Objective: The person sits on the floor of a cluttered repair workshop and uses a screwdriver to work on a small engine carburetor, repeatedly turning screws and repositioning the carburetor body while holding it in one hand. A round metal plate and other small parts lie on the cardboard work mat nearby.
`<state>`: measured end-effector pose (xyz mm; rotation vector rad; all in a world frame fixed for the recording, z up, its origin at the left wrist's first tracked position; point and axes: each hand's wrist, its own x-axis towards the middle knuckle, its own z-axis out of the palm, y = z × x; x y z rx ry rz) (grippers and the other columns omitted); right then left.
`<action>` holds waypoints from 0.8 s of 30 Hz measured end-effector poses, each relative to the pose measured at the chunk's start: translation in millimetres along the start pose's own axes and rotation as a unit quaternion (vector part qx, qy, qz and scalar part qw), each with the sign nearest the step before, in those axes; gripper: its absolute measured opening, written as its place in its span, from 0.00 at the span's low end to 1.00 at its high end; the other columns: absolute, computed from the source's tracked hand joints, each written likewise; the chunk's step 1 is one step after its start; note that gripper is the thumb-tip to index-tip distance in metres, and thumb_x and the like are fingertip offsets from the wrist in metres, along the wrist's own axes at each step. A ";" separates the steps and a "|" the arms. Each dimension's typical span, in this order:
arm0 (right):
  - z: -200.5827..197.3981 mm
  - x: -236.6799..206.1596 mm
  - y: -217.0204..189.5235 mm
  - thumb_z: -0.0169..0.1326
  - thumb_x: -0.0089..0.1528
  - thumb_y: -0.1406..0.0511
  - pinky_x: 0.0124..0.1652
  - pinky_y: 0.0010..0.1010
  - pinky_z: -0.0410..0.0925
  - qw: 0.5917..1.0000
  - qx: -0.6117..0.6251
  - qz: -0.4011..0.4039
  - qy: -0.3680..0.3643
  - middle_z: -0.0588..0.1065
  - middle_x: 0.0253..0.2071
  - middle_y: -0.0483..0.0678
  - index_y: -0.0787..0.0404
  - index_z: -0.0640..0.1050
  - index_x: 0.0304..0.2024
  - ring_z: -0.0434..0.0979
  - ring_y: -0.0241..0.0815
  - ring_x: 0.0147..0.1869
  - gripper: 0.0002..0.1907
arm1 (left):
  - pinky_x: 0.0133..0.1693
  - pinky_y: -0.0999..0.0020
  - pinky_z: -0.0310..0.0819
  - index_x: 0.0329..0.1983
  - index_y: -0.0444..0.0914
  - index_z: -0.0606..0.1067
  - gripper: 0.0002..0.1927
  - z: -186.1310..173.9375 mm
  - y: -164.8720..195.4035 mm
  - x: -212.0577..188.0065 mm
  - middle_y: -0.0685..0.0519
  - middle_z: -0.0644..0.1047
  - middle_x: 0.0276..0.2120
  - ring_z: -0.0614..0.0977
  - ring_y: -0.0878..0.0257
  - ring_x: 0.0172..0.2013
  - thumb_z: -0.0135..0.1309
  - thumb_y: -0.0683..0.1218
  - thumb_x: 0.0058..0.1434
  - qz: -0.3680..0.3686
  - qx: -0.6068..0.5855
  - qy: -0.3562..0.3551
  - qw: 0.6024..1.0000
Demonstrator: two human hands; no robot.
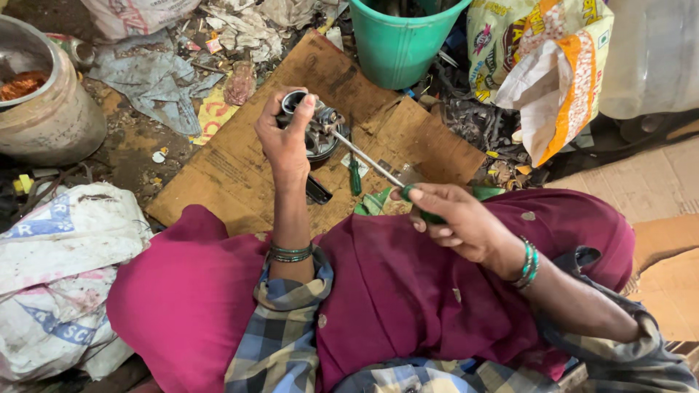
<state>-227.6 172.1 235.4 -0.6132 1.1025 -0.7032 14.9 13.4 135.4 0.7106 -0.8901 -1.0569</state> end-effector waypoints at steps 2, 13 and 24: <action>2.7 2.7 10.2 0.54 0.68 0.60 0.17 0.18 0.52 0.993 -0.103 -0.026 0.045 0.69 0.27 0.42 0.60 0.79 0.59 0.57 0.28 0.19 0.19 | 0.45 0.72 0.77 0.43 0.33 0.79 0.09 0.2 -1.6 0.8 0.53 0.82 0.37 0.82 0.67 0.38 0.64 0.40 0.62 -0.010 -0.016 0.002 1.000; 7.3 4.2 2.4 0.58 0.68 0.66 0.40 0.40 0.72 0.764 -0.489 -0.413 0.076 0.78 0.44 0.54 0.67 0.73 0.60 0.81 0.50 0.41 0.20 | 0.40 0.73 0.74 0.40 0.33 0.81 0.08 -7.1 -47.9 -1.5 0.57 0.80 0.34 0.79 0.70 0.35 0.66 0.41 0.60 -0.063 0.043 0.030 0.997; 11.9 57.7 -31.2 0.53 0.65 0.61 0.13 0.19 0.52 0.976 -0.207 0.017 0.066 0.73 0.30 0.39 0.60 0.75 0.63 0.59 0.26 0.18 0.24 | 0.38 0.73 0.73 0.39 0.33 0.82 0.07 -41.2 -98.0 11.9 0.57 0.81 0.32 0.78 0.70 0.33 0.65 0.42 0.61 -0.087 0.018 0.089 0.992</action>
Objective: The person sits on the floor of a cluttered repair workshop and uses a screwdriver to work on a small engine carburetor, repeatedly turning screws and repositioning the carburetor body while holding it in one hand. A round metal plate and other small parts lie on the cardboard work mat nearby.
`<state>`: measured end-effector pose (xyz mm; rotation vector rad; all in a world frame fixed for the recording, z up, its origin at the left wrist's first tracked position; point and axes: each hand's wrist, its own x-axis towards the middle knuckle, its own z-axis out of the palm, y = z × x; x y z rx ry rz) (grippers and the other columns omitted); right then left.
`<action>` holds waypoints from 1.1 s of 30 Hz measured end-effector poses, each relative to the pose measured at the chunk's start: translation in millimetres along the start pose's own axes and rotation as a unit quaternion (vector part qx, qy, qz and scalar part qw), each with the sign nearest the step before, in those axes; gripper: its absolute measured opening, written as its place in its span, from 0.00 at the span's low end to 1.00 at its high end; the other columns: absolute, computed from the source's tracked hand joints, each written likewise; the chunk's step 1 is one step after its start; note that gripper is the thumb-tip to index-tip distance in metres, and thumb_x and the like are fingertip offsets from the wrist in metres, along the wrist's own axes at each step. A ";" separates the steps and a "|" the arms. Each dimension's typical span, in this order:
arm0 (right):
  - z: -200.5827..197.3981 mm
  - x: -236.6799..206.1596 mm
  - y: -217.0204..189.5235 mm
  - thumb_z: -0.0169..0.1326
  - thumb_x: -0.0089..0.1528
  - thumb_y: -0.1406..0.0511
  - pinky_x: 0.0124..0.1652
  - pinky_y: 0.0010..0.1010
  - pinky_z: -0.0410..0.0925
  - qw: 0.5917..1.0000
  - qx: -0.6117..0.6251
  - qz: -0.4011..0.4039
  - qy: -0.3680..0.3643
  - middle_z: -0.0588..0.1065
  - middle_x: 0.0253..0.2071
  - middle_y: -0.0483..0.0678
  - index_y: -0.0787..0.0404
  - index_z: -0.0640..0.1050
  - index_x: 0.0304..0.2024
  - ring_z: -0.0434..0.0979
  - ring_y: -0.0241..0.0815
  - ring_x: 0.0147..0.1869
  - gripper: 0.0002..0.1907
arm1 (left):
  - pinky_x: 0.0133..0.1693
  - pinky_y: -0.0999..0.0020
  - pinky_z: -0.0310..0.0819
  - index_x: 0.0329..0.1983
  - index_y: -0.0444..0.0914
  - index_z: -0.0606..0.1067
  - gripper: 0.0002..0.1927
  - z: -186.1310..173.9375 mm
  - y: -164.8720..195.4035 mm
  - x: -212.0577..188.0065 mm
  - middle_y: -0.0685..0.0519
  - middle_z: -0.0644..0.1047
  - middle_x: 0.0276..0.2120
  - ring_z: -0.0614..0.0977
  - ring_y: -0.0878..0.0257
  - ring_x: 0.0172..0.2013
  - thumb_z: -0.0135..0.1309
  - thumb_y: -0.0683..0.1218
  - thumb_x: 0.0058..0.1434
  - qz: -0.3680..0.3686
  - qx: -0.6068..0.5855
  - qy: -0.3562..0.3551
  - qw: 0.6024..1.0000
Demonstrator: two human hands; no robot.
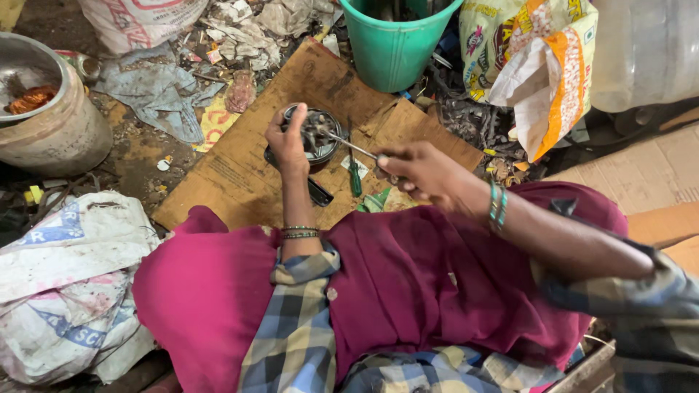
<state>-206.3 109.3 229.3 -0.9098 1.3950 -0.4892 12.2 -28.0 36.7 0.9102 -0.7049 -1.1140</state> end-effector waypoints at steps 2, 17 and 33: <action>-0.5 22.0 -2.2 0.55 0.64 0.63 0.15 0.18 0.53 1.000 -0.017 -0.019 -0.008 0.74 0.30 0.39 0.61 0.76 0.63 0.61 0.24 0.20 0.24 | 0.37 0.73 0.74 0.38 0.33 0.82 0.08 -5.2 -3.4 4.3 0.56 0.81 0.32 0.79 0.70 0.32 0.65 0.42 0.60 -0.017 -0.016 0.021 0.999; -14.6 29.4 42.9 0.57 0.65 0.58 0.34 0.39 0.74 0.808 -0.400 -0.416 0.117 0.81 0.32 0.53 0.56 0.77 0.58 0.83 0.46 0.32 0.20 | 0.39 0.73 0.75 0.39 0.33 0.83 0.09 0.7 -12.1 -4.3 0.55 0.83 0.34 0.80 0.69 0.34 0.67 0.42 0.58 -0.007 0.073 -0.002 0.997; -19.7 9.2 59.9 0.56 0.65 0.64 0.30 0.39 0.73 0.681 -0.621 -0.366 0.133 0.78 0.40 0.52 0.55 0.73 0.64 0.81 0.48 0.34 0.24 | 0.34 0.71 0.75 0.36 0.33 0.82 0.08 22.8 -9.9 -2.5 0.54 0.82 0.31 0.80 0.67 0.30 0.67 0.42 0.57 -0.058 -0.019 0.033 0.998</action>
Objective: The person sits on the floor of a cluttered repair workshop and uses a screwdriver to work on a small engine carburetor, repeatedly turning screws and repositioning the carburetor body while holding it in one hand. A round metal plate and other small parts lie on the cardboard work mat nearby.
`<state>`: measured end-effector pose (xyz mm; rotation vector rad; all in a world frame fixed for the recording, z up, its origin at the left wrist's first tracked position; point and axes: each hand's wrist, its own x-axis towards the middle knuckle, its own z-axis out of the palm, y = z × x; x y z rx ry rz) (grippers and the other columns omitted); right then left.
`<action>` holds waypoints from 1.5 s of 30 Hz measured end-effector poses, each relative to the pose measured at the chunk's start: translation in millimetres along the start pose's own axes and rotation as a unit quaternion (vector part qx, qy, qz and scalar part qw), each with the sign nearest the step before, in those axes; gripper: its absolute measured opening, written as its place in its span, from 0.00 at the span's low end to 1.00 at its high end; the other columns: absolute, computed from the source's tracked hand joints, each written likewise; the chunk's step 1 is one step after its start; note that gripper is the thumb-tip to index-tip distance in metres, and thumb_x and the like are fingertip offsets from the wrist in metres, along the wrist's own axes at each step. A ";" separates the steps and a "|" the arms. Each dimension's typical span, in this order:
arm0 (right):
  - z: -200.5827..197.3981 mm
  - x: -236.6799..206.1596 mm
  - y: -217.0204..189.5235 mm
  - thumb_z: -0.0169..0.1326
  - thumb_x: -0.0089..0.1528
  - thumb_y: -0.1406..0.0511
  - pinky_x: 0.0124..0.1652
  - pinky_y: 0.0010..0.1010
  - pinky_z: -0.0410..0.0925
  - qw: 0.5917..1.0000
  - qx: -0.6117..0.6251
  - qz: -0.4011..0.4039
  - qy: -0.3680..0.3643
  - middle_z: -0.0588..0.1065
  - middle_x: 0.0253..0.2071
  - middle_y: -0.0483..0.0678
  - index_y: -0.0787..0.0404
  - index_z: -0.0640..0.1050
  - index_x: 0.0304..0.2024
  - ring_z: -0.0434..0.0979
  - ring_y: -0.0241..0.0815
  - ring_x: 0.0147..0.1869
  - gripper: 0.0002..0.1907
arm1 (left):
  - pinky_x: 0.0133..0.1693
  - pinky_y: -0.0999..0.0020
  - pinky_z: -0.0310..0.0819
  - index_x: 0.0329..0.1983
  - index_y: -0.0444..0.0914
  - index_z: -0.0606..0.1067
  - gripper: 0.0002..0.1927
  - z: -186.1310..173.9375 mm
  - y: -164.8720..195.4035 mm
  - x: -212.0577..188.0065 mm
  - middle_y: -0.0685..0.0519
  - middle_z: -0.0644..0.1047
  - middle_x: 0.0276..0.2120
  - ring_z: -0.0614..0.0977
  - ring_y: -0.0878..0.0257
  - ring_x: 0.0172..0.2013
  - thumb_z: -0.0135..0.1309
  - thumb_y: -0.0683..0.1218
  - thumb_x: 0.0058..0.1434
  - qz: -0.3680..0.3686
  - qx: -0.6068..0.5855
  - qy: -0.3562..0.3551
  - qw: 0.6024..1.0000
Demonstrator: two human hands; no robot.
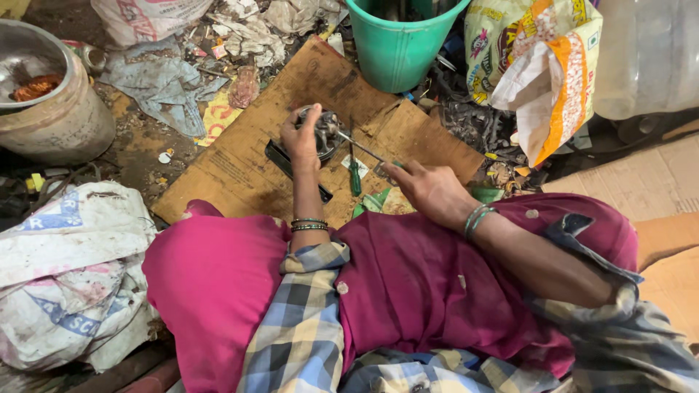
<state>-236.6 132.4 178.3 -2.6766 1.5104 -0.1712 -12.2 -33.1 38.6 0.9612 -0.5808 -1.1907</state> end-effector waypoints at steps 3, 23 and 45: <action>-9.7 8.3 -2.5 0.57 0.63 0.62 0.32 0.38 0.73 0.996 0.061 0.023 0.059 0.79 0.43 0.53 0.56 0.73 0.64 0.82 0.49 0.37 0.25 | 0.34 0.71 0.74 0.37 0.34 0.82 0.07 -0.8 -0.4 1.9 0.55 0.81 0.31 0.80 0.68 0.30 0.66 0.42 0.58 0.005 -0.027 0.017 0.999; 14.4 7.3 -4.3 0.54 0.66 0.63 0.29 0.43 0.72 0.996 0.057 -0.006 0.074 0.78 0.38 0.58 0.66 0.73 0.58 0.80 0.55 0.32 0.20 | 0.36 0.72 0.75 0.36 0.33 0.82 0.08 -12.4 -2.0 1.8 0.56 0.82 0.31 0.80 0.70 0.31 0.67 0.43 0.57 0.021 0.043 -0.020 0.999; -4.9 13.2 17.9 0.51 0.69 0.67 0.26 0.23 0.63 0.796 0.553 0.244 0.016 0.81 0.41 0.50 0.60 0.77 0.61 0.69 0.30 0.29 0.18 | 0.38 0.73 0.75 0.39 0.33 0.83 0.08 -13.7 -2.9 1.1 0.55 0.82 0.33 0.80 0.69 0.32 0.66 0.42 0.58 0.008 -0.007 -0.051 0.999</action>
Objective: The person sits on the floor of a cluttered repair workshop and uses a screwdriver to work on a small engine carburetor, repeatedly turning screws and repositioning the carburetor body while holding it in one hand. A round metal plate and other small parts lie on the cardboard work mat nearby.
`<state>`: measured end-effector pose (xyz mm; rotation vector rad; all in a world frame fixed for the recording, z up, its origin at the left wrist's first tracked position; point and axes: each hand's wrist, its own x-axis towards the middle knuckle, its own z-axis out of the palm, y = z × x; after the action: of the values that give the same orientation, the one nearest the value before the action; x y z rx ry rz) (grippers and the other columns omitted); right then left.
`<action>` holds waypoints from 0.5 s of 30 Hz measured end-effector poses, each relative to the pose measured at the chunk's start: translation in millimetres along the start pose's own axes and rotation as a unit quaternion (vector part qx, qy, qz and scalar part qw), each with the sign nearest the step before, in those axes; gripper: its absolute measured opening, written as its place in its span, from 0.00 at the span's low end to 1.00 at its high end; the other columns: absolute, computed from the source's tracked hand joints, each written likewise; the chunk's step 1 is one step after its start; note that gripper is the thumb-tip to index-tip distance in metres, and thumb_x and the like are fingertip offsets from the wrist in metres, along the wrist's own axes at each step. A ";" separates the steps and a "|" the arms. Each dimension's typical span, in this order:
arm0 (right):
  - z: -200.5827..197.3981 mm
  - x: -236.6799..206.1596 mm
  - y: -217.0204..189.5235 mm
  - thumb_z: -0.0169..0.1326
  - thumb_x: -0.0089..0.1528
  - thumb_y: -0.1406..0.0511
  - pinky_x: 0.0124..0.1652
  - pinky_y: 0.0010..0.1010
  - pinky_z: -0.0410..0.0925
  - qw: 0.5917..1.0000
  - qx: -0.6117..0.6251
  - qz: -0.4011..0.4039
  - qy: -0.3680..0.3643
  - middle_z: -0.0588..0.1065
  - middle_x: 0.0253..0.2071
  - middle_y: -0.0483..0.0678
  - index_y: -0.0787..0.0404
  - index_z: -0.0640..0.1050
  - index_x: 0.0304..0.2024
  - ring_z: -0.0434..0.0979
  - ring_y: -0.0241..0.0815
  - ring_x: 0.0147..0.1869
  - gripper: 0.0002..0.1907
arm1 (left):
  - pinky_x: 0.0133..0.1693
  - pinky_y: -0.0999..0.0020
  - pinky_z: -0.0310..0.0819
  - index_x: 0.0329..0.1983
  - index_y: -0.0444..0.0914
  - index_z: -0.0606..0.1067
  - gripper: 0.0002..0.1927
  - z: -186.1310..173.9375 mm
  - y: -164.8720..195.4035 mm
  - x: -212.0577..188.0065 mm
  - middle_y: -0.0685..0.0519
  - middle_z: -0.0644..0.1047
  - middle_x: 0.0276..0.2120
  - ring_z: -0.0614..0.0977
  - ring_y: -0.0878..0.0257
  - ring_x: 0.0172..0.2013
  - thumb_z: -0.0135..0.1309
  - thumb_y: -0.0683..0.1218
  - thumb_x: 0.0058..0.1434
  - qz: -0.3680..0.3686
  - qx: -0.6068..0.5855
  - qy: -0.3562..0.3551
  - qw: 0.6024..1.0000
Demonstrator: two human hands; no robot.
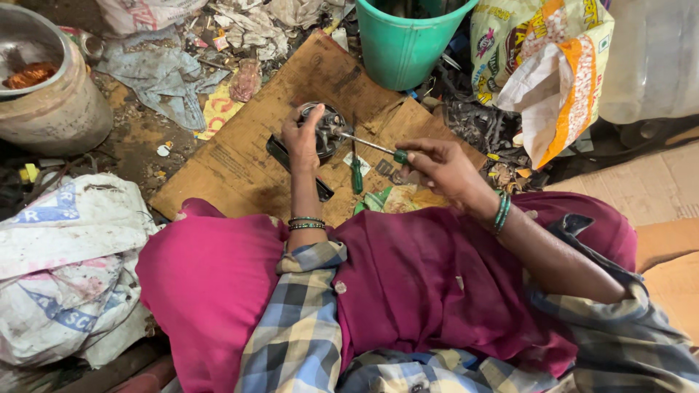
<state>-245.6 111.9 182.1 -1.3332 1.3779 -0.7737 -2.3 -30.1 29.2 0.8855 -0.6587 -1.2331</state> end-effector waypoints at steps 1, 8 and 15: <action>0.7 -3.0 -2.1 0.52 0.70 0.68 0.34 0.27 0.69 0.990 -0.093 -0.109 -0.011 0.82 0.44 0.50 0.61 0.77 0.62 0.76 0.33 0.36 0.17 | 0.38 0.73 0.75 0.39 0.33 0.82 0.08 -0.8 -0.5 0.1 0.55 0.82 0.33 0.80 0.69 0.32 0.66 0.42 0.58 -0.008 -0.011 0.006 1.000; 5.0 -18.7 -31.3 0.56 0.65 0.65 0.34 0.44 0.74 0.806 -0.543 -0.221 -0.079 0.81 0.40 0.52 0.54 0.75 0.62 0.82 0.54 0.37 0.21 | 0.36 0.72 0.73 0.37 0.32 0.83 0.09 -1.5 -4.9 -7.2 0.55 0.82 0.32 0.79 0.70 0.31 0.67 0.42 0.57 0.006 0.103 -0.036 0.994; -2.7 -6.2 -18.5 0.57 0.69 0.59 0.34 0.28 0.72 0.966 -0.200 -0.151 0.059 0.81 0.42 0.52 0.61 0.75 0.61 0.80 0.38 0.38 0.20 | 0.37 0.70 0.71 0.34 0.31 0.81 0.12 8.5 -3.2 -11.3 0.56 0.80 0.29 0.77 0.70 0.31 0.69 0.45 0.56 0.031 0.207 -0.046 0.977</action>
<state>-243.4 114.0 201.5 -1.8720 1.4960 -0.8117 -13.5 -21.1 31.2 1.1456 -1.0348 -1.1017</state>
